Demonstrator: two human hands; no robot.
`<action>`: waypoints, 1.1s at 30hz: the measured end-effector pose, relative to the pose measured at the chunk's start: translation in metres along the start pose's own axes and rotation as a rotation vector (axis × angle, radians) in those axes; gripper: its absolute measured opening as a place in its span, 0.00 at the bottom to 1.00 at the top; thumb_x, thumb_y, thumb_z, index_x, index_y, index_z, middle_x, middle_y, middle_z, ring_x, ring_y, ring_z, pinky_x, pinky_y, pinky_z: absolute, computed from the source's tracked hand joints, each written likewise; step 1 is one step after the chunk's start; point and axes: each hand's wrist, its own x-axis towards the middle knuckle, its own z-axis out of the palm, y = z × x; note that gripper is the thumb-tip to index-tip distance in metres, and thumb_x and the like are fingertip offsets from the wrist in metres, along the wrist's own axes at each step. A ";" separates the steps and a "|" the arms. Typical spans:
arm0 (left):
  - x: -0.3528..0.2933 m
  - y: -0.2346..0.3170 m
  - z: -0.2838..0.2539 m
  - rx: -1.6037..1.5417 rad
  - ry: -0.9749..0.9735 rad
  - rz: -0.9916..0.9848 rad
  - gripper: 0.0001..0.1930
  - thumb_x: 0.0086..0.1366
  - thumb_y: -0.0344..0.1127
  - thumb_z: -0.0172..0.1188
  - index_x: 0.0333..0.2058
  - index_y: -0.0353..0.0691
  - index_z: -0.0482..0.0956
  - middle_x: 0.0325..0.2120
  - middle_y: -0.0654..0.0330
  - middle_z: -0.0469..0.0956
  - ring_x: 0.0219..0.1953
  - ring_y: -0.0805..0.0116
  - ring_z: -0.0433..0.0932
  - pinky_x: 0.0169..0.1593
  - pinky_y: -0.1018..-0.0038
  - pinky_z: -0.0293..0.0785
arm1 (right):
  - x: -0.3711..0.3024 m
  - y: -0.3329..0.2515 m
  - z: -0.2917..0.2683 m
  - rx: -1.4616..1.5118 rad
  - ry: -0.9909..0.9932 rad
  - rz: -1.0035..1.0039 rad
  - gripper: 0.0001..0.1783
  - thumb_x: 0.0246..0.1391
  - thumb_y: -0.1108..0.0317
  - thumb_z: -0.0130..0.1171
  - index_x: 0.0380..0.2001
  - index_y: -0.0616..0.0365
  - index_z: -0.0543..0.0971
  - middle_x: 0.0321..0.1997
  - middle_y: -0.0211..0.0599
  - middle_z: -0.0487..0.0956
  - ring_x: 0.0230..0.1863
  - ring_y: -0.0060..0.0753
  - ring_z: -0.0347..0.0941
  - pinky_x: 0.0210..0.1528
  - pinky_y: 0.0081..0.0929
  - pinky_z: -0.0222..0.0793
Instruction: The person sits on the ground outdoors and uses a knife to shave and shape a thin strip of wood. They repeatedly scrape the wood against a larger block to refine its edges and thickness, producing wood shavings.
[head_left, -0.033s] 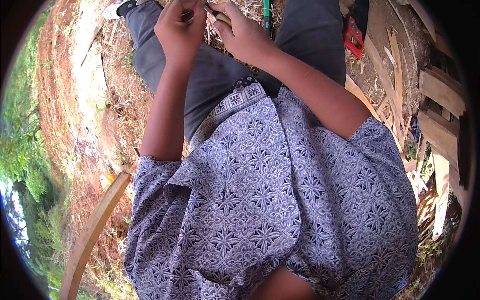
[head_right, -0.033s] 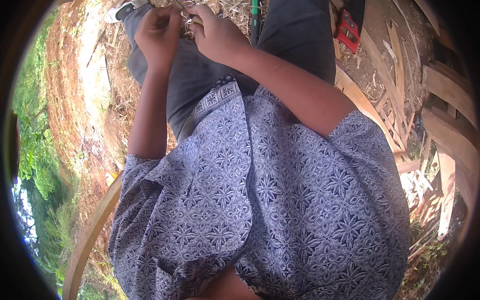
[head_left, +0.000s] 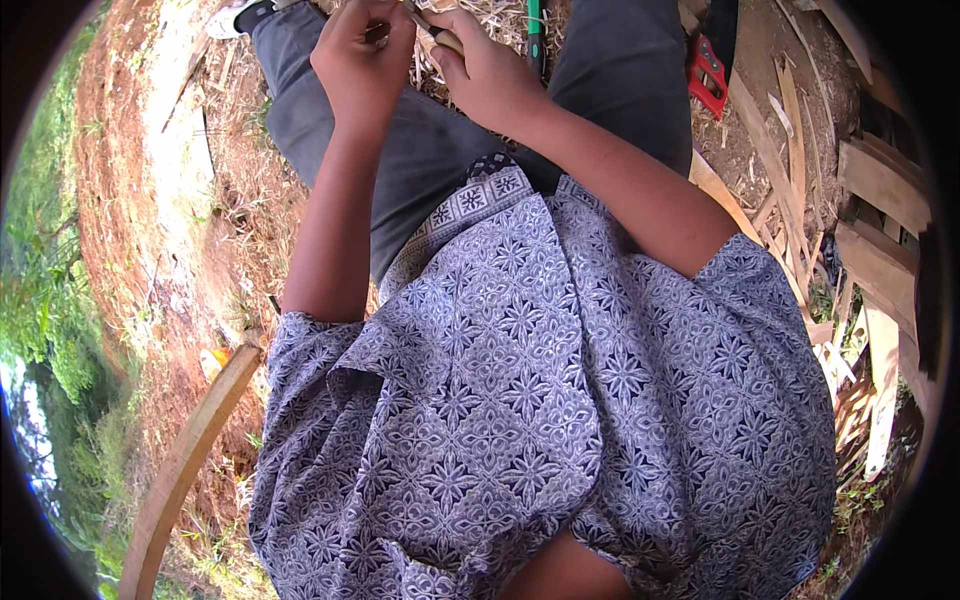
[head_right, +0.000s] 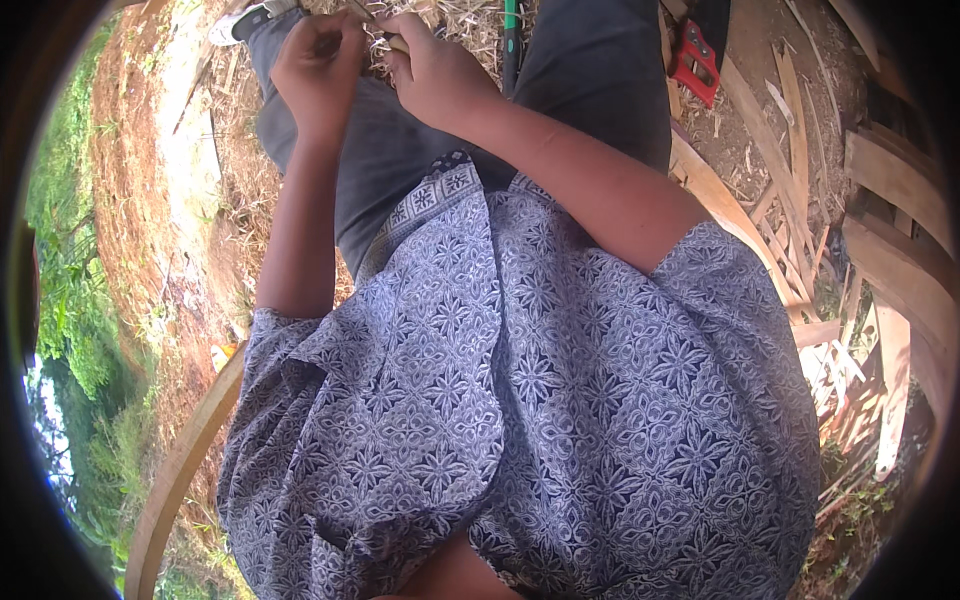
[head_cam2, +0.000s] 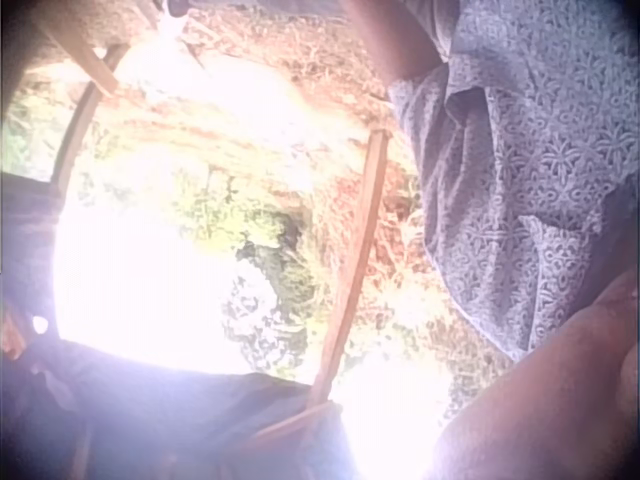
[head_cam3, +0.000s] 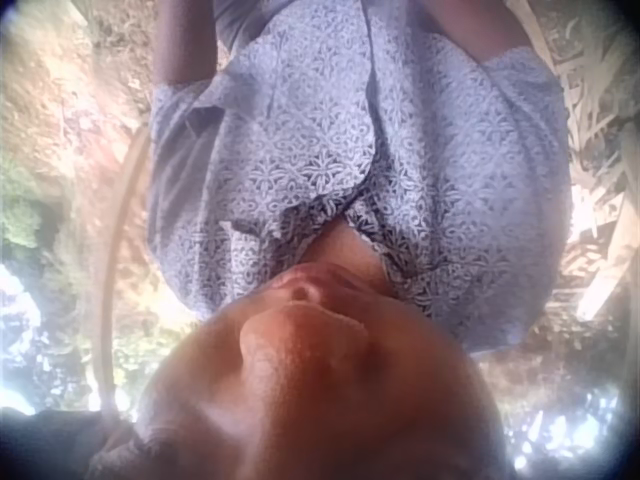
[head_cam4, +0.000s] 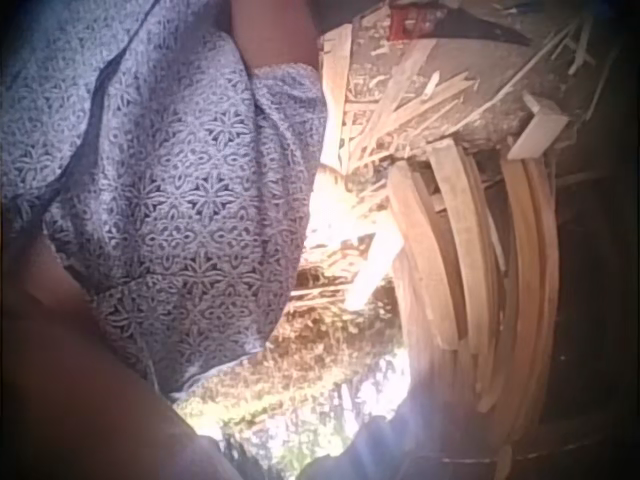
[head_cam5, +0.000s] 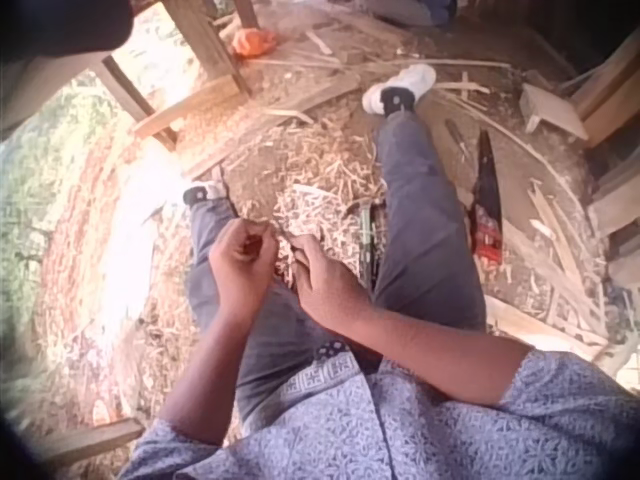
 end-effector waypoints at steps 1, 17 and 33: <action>-0.001 0.001 0.001 -0.005 -0.008 -0.020 0.05 0.63 0.28 0.69 0.34 0.33 0.85 0.29 0.60 0.86 0.32 0.76 0.85 0.39 0.78 0.80 | -0.003 0.010 0.007 -0.035 0.012 0.016 0.21 0.68 0.64 0.50 0.63 0.48 0.67 0.37 0.52 0.84 0.37 0.58 0.83 0.43 0.51 0.76; 0.006 0.001 0.008 0.002 0.019 -0.018 0.06 0.63 0.29 0.70 0.35 0.32 0.85 0.29 0.59 0.85 0.32 0.74 0.85 0.39 0.77 0.81 | 0.009 0.058 0.015 -0.135 -0.088 0.138 0.23 0.67 0.63 0.54 0.64 0.47 0.67 0.45 0.54 0.84 0.44 0.59 0.82 0.45 0.49 0.76; 0.007 -0.005 -0.002 -0.002 0.052 0.016 0.04 0.60 0.26 0.69 0.31 0.33 0.82 0.26 0.57 0.82 0.28 0.73 0.83 0.34 0.78 0.79 | 0.011 0.058 0.016 -0.007 -0.106 0.147 0.24 0.69 0.60 0.53 0.66 0.45 0.68 0.45 0.50 0.84 0.45 0.53 0.83 0.48 0.44 0.75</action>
